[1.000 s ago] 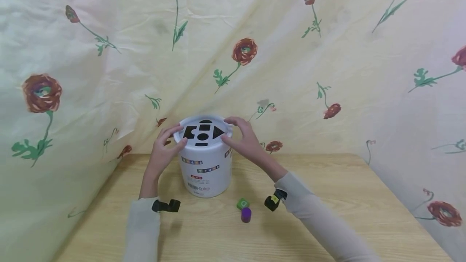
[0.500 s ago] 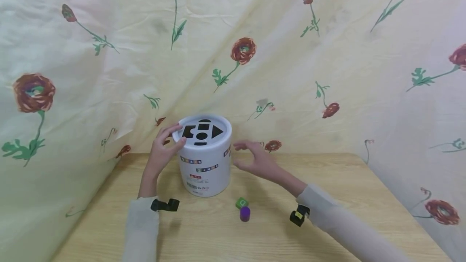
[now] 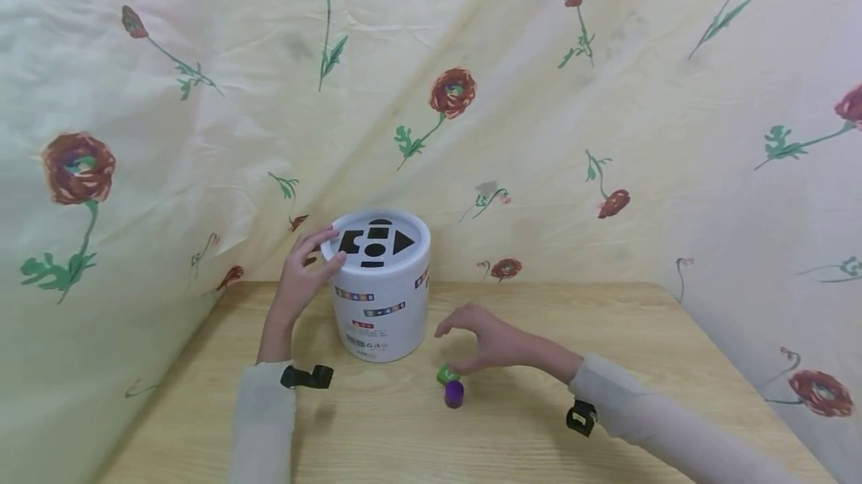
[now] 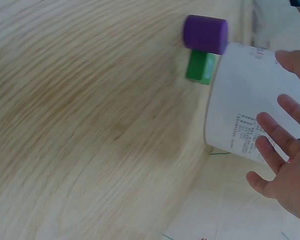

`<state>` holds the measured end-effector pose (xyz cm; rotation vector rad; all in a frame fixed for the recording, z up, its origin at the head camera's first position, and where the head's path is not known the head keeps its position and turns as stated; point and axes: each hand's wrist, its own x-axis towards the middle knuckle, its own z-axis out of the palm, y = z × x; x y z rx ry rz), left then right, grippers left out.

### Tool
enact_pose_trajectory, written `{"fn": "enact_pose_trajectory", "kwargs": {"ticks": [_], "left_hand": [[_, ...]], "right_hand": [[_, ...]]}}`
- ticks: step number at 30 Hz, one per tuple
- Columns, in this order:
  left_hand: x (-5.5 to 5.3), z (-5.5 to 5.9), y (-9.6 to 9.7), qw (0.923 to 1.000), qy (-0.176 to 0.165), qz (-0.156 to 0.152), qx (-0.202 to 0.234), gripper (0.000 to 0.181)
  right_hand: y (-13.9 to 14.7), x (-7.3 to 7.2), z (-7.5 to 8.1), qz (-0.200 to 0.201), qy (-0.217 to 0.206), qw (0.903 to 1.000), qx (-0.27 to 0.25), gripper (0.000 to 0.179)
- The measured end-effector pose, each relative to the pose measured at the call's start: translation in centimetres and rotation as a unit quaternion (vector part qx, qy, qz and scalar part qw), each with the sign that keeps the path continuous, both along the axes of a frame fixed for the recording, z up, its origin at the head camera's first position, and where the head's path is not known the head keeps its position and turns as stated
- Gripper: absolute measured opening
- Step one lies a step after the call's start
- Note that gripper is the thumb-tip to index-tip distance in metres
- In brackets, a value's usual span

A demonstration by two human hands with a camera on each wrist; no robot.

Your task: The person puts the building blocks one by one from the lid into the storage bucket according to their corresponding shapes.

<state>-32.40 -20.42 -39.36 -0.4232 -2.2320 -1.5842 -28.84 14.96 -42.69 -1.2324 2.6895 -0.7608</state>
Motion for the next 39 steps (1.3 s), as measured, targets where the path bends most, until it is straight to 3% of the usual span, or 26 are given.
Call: {"fn": "enact_pose_trajectory", "kwargs": {"ticks": [7,12,20,32,39], "left_hand": [[-0.1,-0.1,0.0,1.0000,0.003,-0.006,0.004,0.054],[-0.2,-0.1,0.0,1.0000,0.004,-0.003,0.004,0.055],[-0.4,-0.4,0.3,0.9998,0.002,0.006,0.019,0.052],[-0.4,-0.5,0.3,0.9994,0.012,0.001,0.031,0.051],[0.0,-0.1,0.5,0.9994,0.000,-0.002,0.034,0.053]], "right_hand": [[0.3,0.3,-0.4,0.017,-0.012,0.9985,0.050,0.050],[0.4,0.6,-1.2,0.045,0.026,0.9963,0.068,0.043],[0.2,0.6,-2.0,0.071,0.071,0.9929,0.064,0.030],[0.1,0.8,-1.9,0.076,0.045,0.9931,0.078,0.028],[-0.1,0.9,-2.2,0.079,0.074,0.9910,0.080,0.023]]}}
